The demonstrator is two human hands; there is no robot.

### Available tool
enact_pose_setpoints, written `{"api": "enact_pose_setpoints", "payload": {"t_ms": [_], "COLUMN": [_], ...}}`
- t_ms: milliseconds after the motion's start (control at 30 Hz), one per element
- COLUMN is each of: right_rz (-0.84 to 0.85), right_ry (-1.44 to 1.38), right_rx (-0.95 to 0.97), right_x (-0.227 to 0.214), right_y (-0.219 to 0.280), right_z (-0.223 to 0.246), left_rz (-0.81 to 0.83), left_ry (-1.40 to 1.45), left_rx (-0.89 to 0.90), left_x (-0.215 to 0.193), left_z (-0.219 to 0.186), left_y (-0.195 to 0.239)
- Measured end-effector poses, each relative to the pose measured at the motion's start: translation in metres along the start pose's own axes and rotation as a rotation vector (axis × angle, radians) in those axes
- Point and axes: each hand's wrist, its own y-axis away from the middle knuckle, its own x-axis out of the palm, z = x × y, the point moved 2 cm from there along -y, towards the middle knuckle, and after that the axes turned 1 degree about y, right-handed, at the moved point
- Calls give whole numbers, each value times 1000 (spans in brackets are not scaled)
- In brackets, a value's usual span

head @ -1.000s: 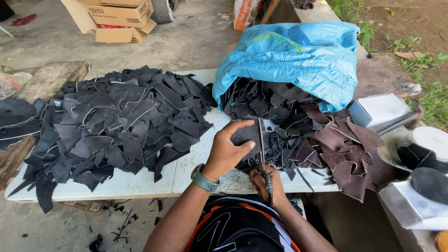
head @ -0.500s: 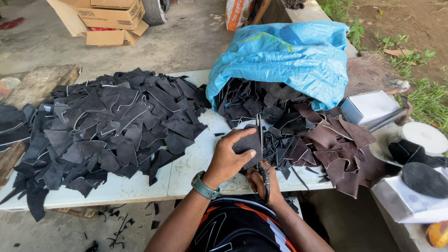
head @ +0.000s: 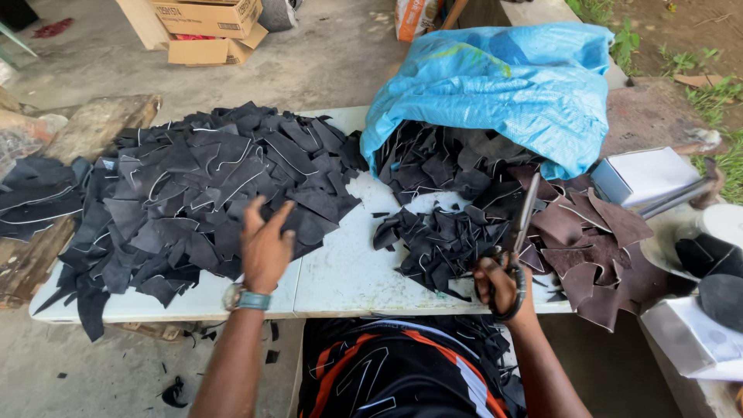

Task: The person uses shears to cut black leather pieces into smaller shapes on a white table. They repeatedly pick up pieces, trim edges, and place the cut pieces into a pile on the table.

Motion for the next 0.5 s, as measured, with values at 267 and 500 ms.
{"api": "enact_pose_setpoints", "payload": {"t_ms": [267,500], "right_rz": [-41,8], "right_ry": [-100,-73], "right_rx": [-19,-58], "right_x": [-5,-6], "right_y": [-4,-4], "right_z": [5,8], "left_rz": [254,344], "left_ry": [428,557], "left_rx": [-94,-245], "left_x": [80,160], "left_z": [-31,-78], "left_y": [17,18]}}
